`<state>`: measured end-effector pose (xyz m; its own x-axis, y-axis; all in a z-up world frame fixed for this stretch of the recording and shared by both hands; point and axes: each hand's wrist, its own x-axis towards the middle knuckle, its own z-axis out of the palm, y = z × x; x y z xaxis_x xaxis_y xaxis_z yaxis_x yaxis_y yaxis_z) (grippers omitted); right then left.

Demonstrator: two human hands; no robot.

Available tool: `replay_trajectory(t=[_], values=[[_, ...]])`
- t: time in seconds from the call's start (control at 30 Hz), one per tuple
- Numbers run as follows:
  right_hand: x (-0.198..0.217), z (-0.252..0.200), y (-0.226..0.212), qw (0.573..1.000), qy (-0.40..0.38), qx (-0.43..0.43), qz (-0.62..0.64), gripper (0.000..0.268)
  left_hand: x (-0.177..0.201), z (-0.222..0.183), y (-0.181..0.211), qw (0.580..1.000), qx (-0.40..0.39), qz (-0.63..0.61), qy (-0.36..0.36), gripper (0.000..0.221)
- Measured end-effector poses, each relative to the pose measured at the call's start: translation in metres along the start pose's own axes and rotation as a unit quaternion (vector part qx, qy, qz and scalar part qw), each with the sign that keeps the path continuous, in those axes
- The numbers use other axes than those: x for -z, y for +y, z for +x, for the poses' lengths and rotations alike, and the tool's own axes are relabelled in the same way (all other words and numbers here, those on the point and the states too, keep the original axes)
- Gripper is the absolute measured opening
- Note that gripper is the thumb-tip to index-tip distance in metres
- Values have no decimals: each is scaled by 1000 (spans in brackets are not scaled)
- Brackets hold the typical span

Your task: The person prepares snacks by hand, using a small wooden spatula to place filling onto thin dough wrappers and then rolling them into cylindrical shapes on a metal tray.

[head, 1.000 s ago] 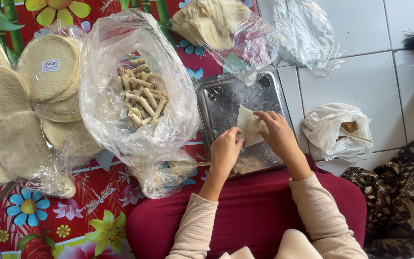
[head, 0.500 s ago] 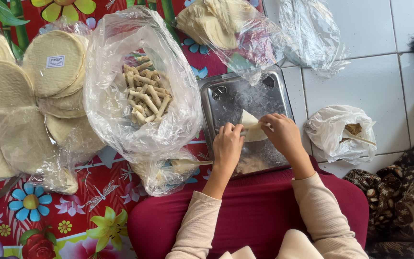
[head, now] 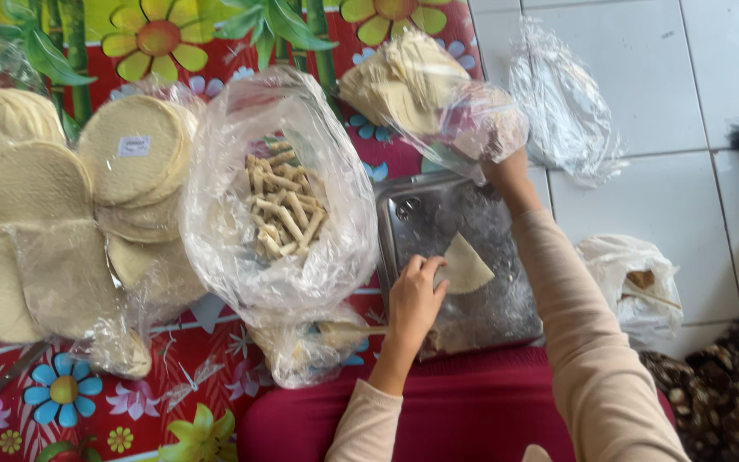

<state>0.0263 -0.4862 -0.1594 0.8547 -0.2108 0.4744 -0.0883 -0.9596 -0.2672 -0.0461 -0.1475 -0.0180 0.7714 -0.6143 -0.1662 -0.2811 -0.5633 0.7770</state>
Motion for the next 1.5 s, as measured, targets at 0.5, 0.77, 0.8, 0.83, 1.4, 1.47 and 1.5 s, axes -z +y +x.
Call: replay_trajectory(t=[0.5, 0.77, 0.8, 0.83, 1.4, 1.47, 1.5], values=[[22, 92, -82, 920, -153, -292, -212, 27, 10, 11, -1, 993, -5, -109, 50, 29], [-53, 93, -59, 991, -94, -94, 35, 20, 12, 9, 3, 993, 4, -105, 48, 28], [-63, 91, -53, 994, -42, -96, 35, 24, 14, 9, 4, 993, 3, -108, 50, 29], [-70, 90, -49, 994, 10, -98, 35, 29, 14, 10, 3, 992, 3, -111, 52, 29], [-52, 100, -19, 969, -10, -145, 201, 13, 13, 12, 1, 993, 1, -110, 48, 27], [-50, 97, -6, 986, 47, -60, 146, 9, 15, 12, 1, 993, -8, -108, 54, 27], [-50, 95, -1, 983, 68, -44, 163, 11, 15, 12, 2, 993, 7, -111, 39, 27]])
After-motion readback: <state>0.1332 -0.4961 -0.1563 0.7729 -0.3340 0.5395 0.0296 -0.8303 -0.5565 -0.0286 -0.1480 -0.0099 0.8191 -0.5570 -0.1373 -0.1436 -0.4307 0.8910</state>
